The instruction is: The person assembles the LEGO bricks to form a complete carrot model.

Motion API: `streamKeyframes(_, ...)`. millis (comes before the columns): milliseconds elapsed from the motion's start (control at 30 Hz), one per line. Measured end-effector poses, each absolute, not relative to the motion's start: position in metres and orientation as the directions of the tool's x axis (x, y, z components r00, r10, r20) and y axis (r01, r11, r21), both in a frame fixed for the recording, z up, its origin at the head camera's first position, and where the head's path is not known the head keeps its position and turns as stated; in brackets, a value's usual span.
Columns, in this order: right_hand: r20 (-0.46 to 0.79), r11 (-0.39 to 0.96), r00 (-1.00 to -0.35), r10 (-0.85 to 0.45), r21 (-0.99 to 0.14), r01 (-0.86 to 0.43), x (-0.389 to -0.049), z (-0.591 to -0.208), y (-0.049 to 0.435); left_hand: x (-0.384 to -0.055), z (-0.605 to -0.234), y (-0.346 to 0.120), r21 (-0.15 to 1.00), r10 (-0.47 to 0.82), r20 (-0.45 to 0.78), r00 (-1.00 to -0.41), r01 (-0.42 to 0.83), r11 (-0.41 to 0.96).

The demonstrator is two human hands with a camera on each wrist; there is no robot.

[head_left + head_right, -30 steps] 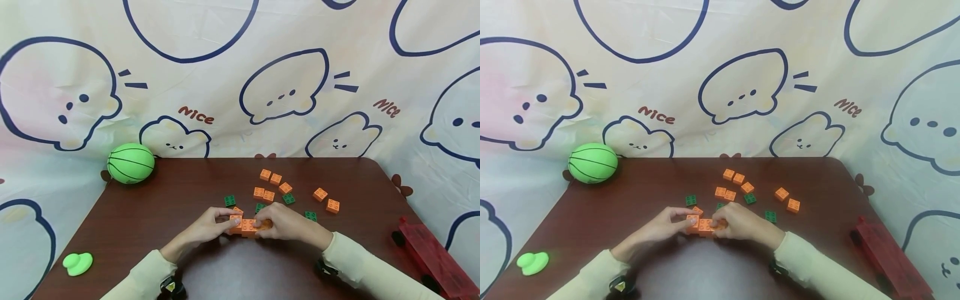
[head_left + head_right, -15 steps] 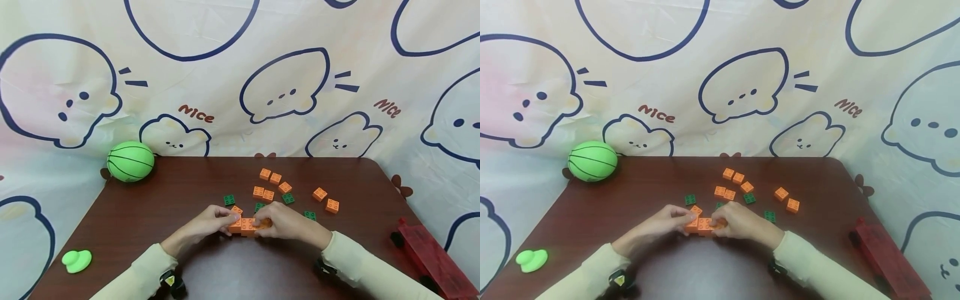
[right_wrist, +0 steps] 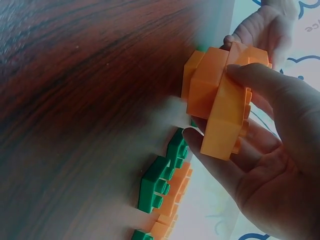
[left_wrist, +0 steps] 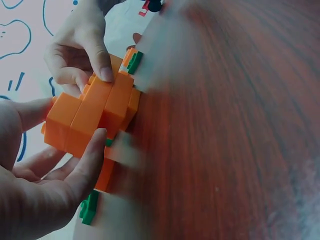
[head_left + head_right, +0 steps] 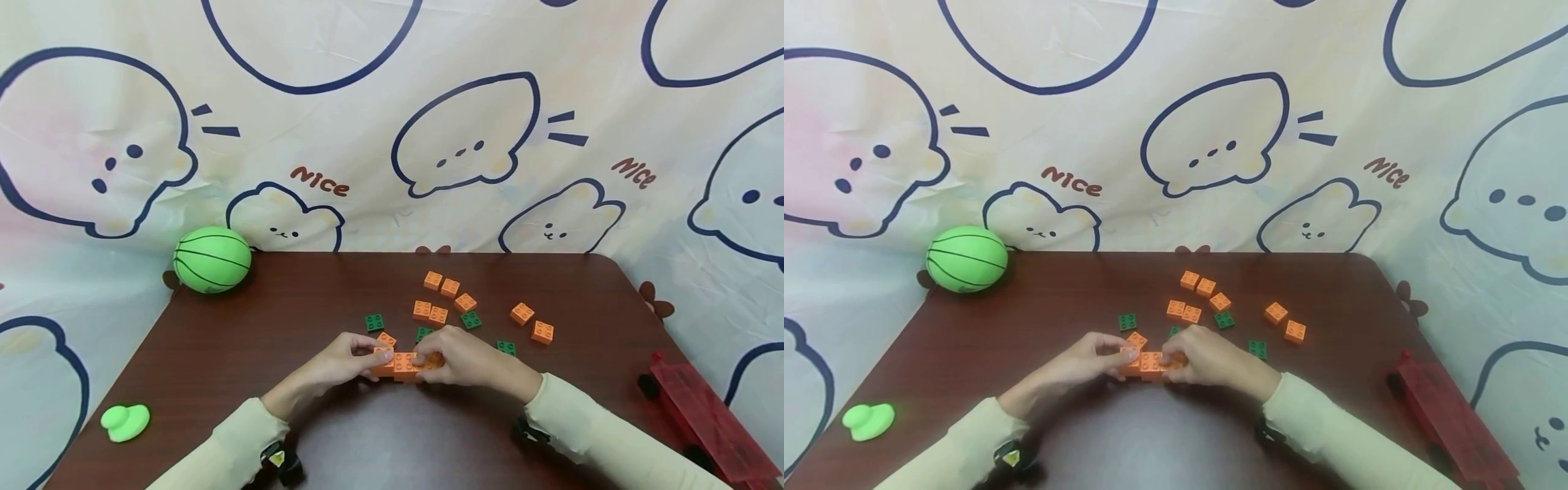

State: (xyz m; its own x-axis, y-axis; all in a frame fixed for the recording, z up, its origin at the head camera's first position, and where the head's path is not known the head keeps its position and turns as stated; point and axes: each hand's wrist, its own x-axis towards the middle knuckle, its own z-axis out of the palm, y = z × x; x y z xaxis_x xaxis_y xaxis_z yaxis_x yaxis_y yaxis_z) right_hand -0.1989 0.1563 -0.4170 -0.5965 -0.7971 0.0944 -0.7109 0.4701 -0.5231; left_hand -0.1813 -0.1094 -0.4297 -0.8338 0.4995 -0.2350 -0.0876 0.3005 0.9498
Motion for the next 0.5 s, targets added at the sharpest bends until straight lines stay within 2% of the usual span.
streamKeyframes(267, 0.087, 0.487, -0.606, -0.79, -0.511, -0.708, -0.196, -0.418, 0.156, -0.178, -0.429, -0.109, 0.956, 0.515, -0.18, -0.838, -0.027, 0.291)
streamKeyframes(433, 0.035, 0.475, -0.573, -0.819, -0.519, -0.711, -0.2, -0.408, 0.163, -0.18, -0.424, -0.109, 0.925, 0.54, -0.179, -0.822, 0.047, 0.377)
streamKeyframes(500, 0.031, 0.488, -0.583, -0.812, -0.514, -0.705, -0.206, -0.401, 0.169, -0.18, -0.419, -0.108, 0.887, 0.532, -0.164, -0.831, 0.112, 0.448)
